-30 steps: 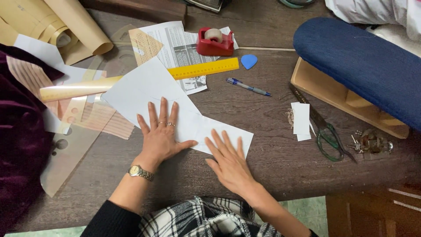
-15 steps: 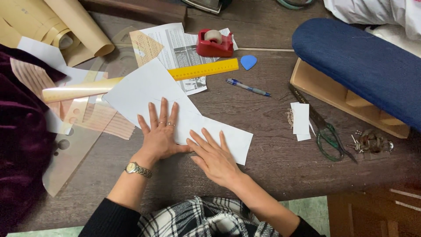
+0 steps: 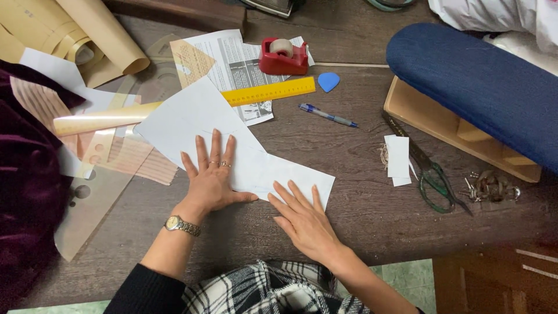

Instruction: The person measures and cuts a piece of white paper using a ruler and scissors. They then fold the paper, apply tape to secure the fold, and cut along a curved line to shape the paper.

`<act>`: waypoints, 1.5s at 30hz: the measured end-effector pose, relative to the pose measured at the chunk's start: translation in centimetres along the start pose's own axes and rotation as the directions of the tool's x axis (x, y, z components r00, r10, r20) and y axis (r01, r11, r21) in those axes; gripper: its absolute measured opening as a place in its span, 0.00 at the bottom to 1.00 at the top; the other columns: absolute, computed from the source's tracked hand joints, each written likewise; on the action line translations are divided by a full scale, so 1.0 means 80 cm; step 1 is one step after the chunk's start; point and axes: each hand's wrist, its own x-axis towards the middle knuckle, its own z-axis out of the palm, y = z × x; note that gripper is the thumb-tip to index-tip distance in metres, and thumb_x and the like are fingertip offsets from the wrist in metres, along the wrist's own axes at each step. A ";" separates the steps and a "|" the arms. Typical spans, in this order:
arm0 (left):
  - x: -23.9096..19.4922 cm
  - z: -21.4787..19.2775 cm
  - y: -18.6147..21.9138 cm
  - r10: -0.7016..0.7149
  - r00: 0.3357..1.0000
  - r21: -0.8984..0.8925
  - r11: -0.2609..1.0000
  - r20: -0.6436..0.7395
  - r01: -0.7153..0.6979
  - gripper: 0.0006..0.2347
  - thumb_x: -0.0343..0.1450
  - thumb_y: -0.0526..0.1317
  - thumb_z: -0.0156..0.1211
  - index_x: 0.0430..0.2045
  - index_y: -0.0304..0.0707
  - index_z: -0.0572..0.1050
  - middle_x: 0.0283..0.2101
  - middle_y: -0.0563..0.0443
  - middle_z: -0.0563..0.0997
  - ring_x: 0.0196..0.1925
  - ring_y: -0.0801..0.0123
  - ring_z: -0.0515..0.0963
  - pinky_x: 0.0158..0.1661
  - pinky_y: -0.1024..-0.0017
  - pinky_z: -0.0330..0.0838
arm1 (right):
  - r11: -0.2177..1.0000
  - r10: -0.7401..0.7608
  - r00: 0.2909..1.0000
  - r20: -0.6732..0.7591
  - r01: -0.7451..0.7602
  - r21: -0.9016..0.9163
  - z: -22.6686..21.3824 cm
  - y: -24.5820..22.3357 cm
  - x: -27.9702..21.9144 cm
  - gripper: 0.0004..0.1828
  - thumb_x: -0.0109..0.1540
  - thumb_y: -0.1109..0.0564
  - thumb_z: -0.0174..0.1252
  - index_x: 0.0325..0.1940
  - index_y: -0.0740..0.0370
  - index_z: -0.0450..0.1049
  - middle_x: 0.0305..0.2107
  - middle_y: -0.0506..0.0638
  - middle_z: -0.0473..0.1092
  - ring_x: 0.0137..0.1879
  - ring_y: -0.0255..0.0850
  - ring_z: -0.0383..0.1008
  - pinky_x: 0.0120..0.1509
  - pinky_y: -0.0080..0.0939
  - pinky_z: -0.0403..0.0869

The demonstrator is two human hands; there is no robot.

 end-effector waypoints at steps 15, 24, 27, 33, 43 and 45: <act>-0.002 -0.004 0.002 -0.001 1.000 -0.020 1.000 -0.004 0.001 0.60 0.52 0.70 0.66 0.68 0.53 0.27 0.71 0.50 0.16 0.69 0.46 0.11 0.59 0.37 0.12 | 0.974 0.183 0.942 -0.283 -0.135 0.181 -0.002 0.027 -0.011 0.22 0.67 0.51 0.43 0.62 0.61 0.66 0.61 0.52 0.64 0.66 0.48 0.62 0.72 0.53 0.55; -0.001 -0.001 0.000 0.006 0.998 -0.017 1.000 -0.062 -0.007 0.61 0.48 0.72 0.69 0.70 0.50 0.35 0.73 0.42 0.29 0.71 0.37 0.22 0.59 0.29 0.23 | 0.989 0.136 0.958 -0.252 -0.116 0.091 0.001 0.040 0.033 0.19 0.64 0.51 0.53 0.54 0.65 0.72 0.58 0.57 0.66 0.66 0.53 0.62 0.69 0.58 0.55; -0.003 -0.007 0.003 0.002 0.999 -0.018 1.000 -0.046 -0.003 0.60 0.49 0.71 0.69 0.70 0.51 0.36 0.73 0.42 0.30 0.71 0.37 0.23 0.59 0.30 0.22 | 0.970 0.212 0.937 -0.279 -0.167 0.177 0.001 0.060 0.036 0.20 0.62 0.51 0.56 0.55 0.62 0.72 0.56 0.54 0.67 0.62 0.50 0.66 0.67 0.54 0.60; -0.014 -0.021 0.010 0.000 1.000 -0.060 0.998 -0.031 -0.002 0.59 0.51 0.68 0.70 0.70 0.51 0.36 0.74 0.43 0.30 0.72 0.39 0.24 0.60 0.33 0.20 | 0.899 0.409 0.903 -0.134 -0.373 0.231 -0.037 0.052 0.068 0.19 0.59 0.49 0.60 0.53 0.53 0.73 0.45 0.45 0.68 0.50 0.42 0.71 0.56 0.46 0.68; 0.007 0.056 -0.039 0.243 0.848 -0.017 0.959 -0.472 -0.284 0.55 0.55 0.62 0.76 0.69 0.45 0.40 0.73 0.49 0.35 0.73 0.46 0.27 0.61 0.36 0.25 | 0.860 0.431 0.902 0.004 -0.412 0.302 -0.023 0.061 0.127 0.13 0.56 0.49 0.65 0.40 0.51 0.72 0.27 0.40 0.66 0.37 0.36 0.69 0.43 0.38 0.66; 0.003 0.056 -0.040 0.260 0.814 -0.093 0.930 -0.519 -0.357 0.52 0.56 0.57 0.77 0.68 0.46 0.44 0.73 0.49 0.40 0.74 0.48 0.31 0.63 0.42 0.22 | 0.840 0.462 0.882 0.091 -0.468 0.273 -0.027 0.051 0.134 0.10 0.56 0.48 0.65 0.35 0.51 0.74 0.25 0.40 0.63 0.35 0.34 0.67 0.40 0.36 0.65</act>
